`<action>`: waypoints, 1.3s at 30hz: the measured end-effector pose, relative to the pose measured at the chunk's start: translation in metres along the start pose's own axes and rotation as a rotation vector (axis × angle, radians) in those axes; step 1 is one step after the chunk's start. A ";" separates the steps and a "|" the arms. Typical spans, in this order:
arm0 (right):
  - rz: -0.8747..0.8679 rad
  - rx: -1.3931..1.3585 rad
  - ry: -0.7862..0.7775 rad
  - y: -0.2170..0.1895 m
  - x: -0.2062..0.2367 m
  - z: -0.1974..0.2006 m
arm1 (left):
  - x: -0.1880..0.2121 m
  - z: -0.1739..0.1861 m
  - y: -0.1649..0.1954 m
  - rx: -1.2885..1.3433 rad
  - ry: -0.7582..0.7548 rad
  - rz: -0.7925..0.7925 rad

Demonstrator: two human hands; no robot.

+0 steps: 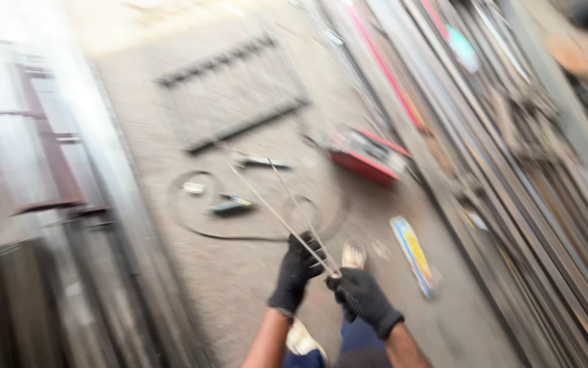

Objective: The person welds metal rods onto a rectangular metal frame using a handheld welding torch. They repeatedly position the rods, weld them in place, and measure the spacing between them with a tape measure to ensure alignment.

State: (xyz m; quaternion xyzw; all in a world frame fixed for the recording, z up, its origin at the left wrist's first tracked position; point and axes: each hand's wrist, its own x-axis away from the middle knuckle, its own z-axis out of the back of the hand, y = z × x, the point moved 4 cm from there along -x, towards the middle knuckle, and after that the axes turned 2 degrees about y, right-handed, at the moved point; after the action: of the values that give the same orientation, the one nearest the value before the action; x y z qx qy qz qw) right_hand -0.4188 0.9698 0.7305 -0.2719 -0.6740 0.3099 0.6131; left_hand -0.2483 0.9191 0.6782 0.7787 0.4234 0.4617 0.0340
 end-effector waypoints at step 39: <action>0.538 -0.422 0.332 -0.639 -0.628 -0.336 | -0.412 -0.037 0.841 -1.034 -0.492 -0.359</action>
State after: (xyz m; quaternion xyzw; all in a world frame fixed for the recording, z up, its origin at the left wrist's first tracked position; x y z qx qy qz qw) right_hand -0.0130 0.1078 0.8164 -0.6060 -0.5191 0.2659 0.5409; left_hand 0.1635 0.0843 0.7885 0.6615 0.2483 0.4010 0.5831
